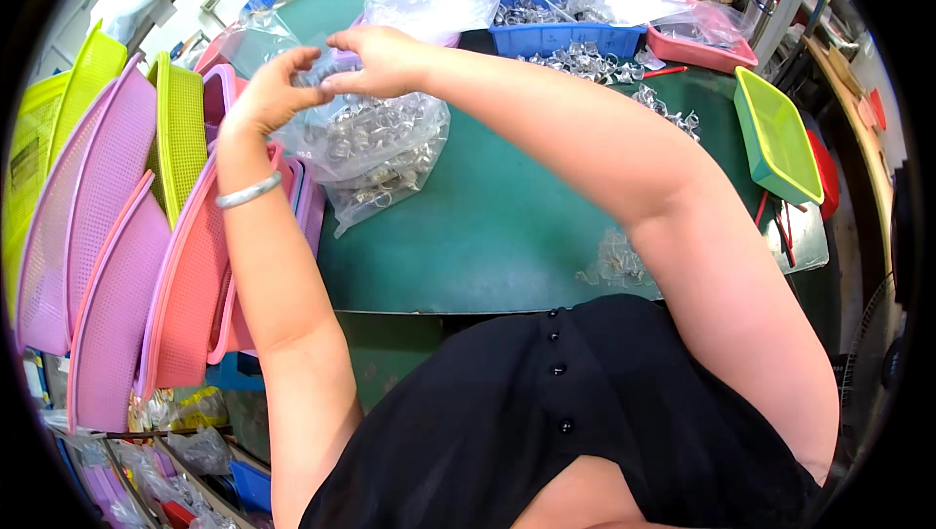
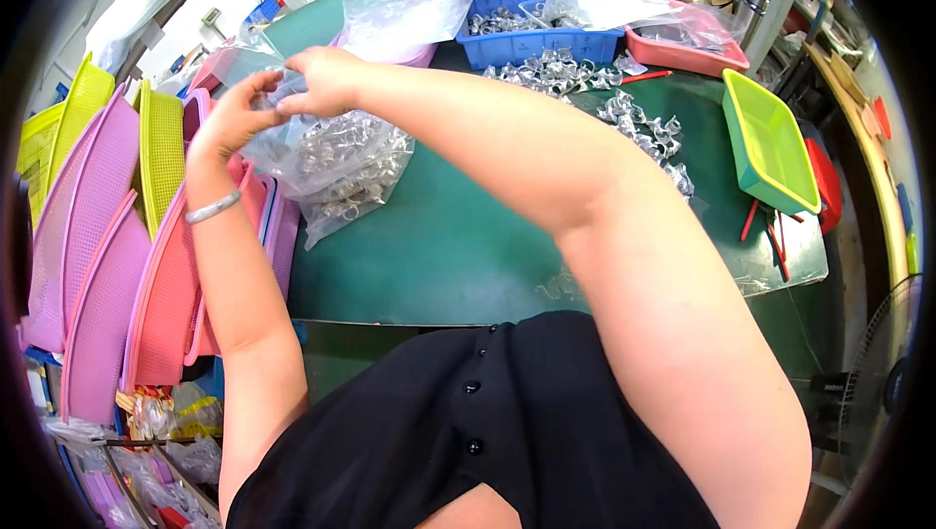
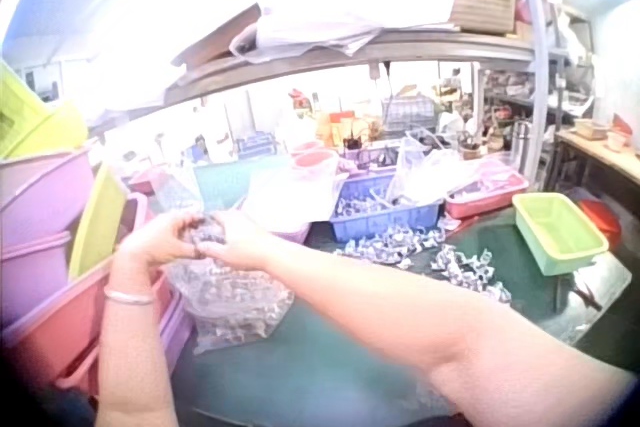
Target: The person repeatedly picks up small silver metal charms and key rings from a green table, connects them by hand, and places the assembled units back on the table. The person occasionally gathers loose parts from a plastic bag and continues assembling without using tools.
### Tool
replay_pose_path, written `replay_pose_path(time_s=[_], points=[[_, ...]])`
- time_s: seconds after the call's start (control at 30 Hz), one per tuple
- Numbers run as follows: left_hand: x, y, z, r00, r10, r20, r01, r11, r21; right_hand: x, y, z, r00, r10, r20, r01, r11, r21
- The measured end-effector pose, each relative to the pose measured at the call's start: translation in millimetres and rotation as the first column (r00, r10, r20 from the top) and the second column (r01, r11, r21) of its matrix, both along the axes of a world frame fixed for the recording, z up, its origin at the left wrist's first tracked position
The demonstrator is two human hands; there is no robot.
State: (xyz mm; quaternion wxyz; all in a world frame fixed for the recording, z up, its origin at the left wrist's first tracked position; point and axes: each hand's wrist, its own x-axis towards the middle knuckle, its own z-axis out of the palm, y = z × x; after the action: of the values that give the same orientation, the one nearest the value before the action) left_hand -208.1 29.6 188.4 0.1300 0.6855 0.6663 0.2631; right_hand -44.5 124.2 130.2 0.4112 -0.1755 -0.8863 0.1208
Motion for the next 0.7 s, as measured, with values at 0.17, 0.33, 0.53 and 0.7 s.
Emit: replay_pose_path(time_s=[0.17,0.33,0.53,0.7], points=[[-1.8,-2.0,-36.8,0.99,0.097,-0.099,-0.094,0.995,0.039,33.7,4.8,13.8,0.985,0.121,0.124,-0.093,0.973,-0.211],[34.7,-35.2,-49.0,0.957,-0.124,-0.262,0.152,0.984,0.091,138.8,30.3,10.4,0.99,-0.04,0.132,0.039,0.999,0.014],[-3.1,-25.5,-73.0,0.998,-0.044,-0.04,0.054,0.947,0.315,283.1,-6.8,-28.4,0.783,-0.252,0.569,0.387,0.913,-0.129],[44.8,-33.8,-28.2,0.938,-0.015,-0.346,0.158,0.907,0.39,336.7,-57.0,-85.3,0.561,-0.48,0.674,0.688,0.723,-0.059]])
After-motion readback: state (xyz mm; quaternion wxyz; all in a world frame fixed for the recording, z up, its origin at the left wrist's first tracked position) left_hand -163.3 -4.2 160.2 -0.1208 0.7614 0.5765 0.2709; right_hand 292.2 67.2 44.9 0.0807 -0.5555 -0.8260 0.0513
